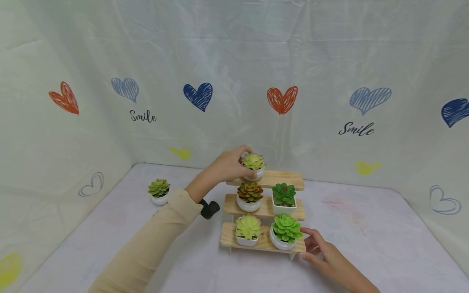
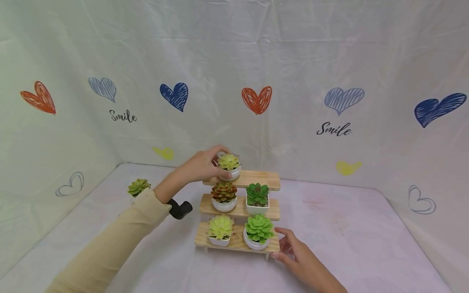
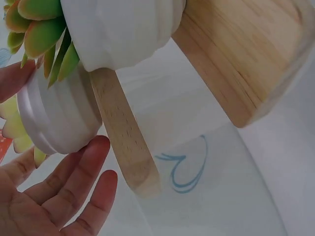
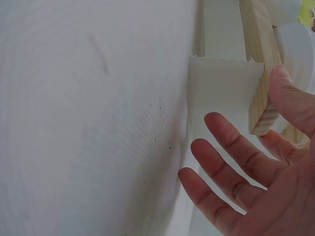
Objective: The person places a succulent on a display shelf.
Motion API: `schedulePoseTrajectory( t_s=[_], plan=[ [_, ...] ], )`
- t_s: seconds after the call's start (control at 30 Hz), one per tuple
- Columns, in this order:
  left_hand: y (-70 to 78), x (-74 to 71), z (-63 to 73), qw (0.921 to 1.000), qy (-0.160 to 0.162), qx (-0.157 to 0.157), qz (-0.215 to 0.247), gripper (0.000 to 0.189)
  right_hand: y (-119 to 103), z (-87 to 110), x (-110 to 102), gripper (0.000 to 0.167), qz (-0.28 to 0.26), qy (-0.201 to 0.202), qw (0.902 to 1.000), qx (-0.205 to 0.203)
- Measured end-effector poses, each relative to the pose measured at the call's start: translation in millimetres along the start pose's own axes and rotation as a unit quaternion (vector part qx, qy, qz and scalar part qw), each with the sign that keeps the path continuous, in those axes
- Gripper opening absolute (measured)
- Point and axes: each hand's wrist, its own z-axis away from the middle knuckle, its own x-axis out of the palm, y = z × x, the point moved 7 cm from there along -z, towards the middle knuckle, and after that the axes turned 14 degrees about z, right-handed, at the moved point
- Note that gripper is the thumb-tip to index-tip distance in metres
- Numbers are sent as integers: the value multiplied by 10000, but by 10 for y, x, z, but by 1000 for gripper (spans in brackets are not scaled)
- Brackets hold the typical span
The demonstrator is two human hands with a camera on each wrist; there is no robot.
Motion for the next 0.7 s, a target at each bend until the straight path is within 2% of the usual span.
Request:
schedulePoseTrajectory(
  t_s=[0.27,0.5,0.7],
  plan=[
    [129,121,-68,9996,-229,115,137,57,-11,9,1,51,4,47,10000,-86],
    [232,233,-90,9967,-579,-18,576,56,-4,12,0,50,48,118,9998,-158],
    [295,314,-102,9942,-687,-73,822,56,-10,7,1,50,2,156,9996,-215]
  ],
)
